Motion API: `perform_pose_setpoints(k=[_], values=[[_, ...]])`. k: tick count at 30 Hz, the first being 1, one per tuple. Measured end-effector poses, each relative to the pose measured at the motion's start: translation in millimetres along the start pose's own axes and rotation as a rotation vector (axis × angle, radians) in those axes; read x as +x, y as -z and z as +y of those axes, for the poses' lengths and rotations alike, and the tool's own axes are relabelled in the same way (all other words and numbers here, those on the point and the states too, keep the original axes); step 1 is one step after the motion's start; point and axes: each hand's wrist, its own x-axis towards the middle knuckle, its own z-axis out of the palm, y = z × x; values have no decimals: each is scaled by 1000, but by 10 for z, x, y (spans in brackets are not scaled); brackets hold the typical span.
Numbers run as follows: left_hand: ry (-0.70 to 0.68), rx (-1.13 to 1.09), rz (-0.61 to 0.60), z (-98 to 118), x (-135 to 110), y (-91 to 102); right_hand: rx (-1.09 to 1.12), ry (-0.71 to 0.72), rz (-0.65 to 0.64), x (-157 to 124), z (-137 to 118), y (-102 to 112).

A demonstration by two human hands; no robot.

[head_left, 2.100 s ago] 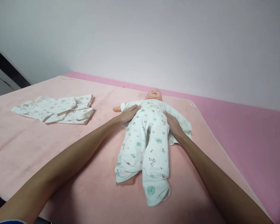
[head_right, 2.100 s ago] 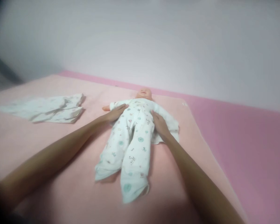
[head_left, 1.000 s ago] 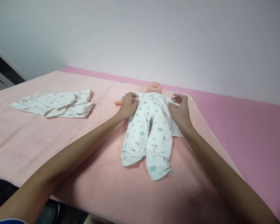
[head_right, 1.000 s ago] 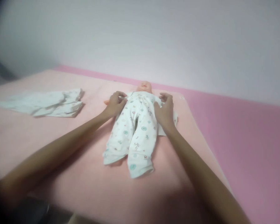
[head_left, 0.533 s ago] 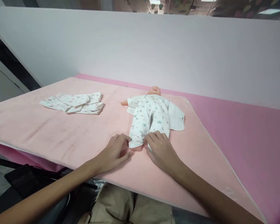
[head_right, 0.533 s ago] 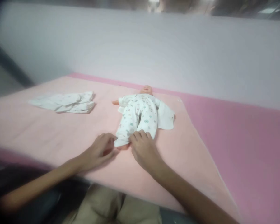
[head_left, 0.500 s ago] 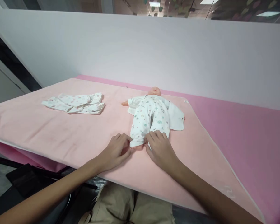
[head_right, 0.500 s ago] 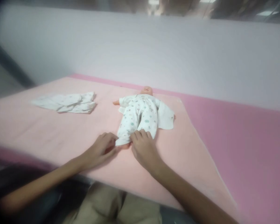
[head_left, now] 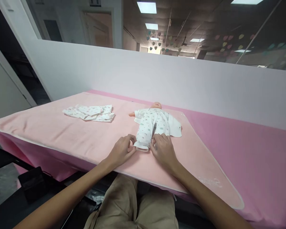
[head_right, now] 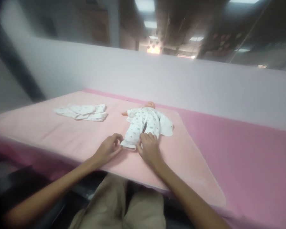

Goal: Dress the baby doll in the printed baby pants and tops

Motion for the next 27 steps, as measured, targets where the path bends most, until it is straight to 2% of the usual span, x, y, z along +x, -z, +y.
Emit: perform_pose_setpoints(k=[3,7,11,15,22,24,27], values=[[-16,99,48,46,-53,1,26,7,5,-56,-75,51],[-29,211,6,23,-118,-101,38,49,-80,-190,-136,-19],[57,280,-32,-33,-133,-205,-102,88,-160,-246,-105,-153],[106,279,-70,-40,-122,-232,-111,140,-156,-252,-77,-181],[84,238,-64,44,-232,-157,-10,147,-136,-489,-119,110],[59,248,-61,81,-283,-124,50,110,-146,-606,-29,236],[-36,258,-48,193,-299,-112,124,-24,-141,-776,212,405]])
